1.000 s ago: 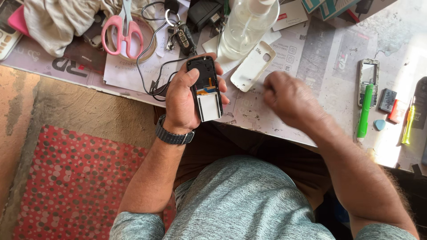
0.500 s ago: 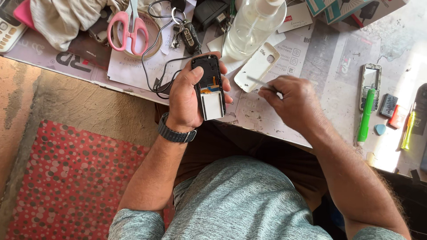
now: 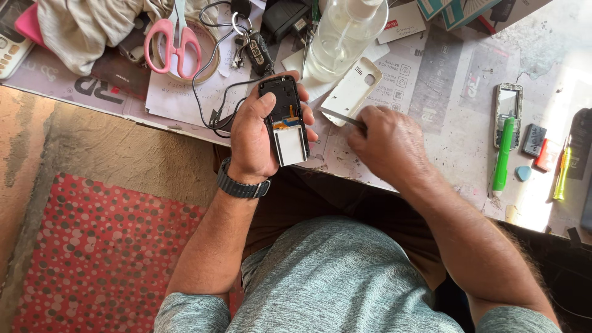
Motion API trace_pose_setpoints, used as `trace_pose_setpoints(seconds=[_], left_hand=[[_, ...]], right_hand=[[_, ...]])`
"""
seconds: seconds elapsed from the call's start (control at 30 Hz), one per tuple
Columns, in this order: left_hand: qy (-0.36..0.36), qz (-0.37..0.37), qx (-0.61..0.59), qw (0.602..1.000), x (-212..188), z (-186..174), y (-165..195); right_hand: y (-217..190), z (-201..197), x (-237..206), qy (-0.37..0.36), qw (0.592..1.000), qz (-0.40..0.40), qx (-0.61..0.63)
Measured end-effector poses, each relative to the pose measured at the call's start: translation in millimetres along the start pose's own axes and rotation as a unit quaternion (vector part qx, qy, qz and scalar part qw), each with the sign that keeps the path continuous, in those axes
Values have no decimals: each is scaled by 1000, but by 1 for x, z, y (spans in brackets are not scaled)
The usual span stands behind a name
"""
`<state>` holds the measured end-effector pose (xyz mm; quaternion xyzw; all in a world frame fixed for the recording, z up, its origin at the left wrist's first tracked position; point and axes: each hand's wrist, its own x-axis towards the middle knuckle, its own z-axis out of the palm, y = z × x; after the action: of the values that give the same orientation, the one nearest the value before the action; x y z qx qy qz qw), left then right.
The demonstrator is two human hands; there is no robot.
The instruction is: The person disassembles a mobile phone at a cluttered workbench, prying open the housing with a green plastic tool, removing internal components by hand, and using a file and tweezers to work on the phone's parts and edges.
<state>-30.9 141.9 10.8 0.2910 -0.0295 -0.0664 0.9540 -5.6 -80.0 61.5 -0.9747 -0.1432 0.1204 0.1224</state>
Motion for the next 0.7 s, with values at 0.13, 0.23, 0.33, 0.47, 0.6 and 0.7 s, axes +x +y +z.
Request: trace_pose_setpoints(seconds=[0.13,0.23,0.33,0.47,0.6,0.7], left_hand=[[4,-2,5,1000,0,0,1],[2,-1,5,1000,0,1,1],[5,3,2,1000,-1,1,0],[0,11,7,1000,0,0,-2],[8,7,15,1000,-1,1,-2],[8,7,9,1000,-1,1,-1]], right_hand=[[8,-9,3,34,992,12,124],[12,-13,5,96,976,-68,185],[18,-19,-4,77,980,-80,168],[21,-15,-21,41,983,-77,161],[16,-5,-22,66,984,-67,151],[11,-1,-18,29,997,-67,32]])
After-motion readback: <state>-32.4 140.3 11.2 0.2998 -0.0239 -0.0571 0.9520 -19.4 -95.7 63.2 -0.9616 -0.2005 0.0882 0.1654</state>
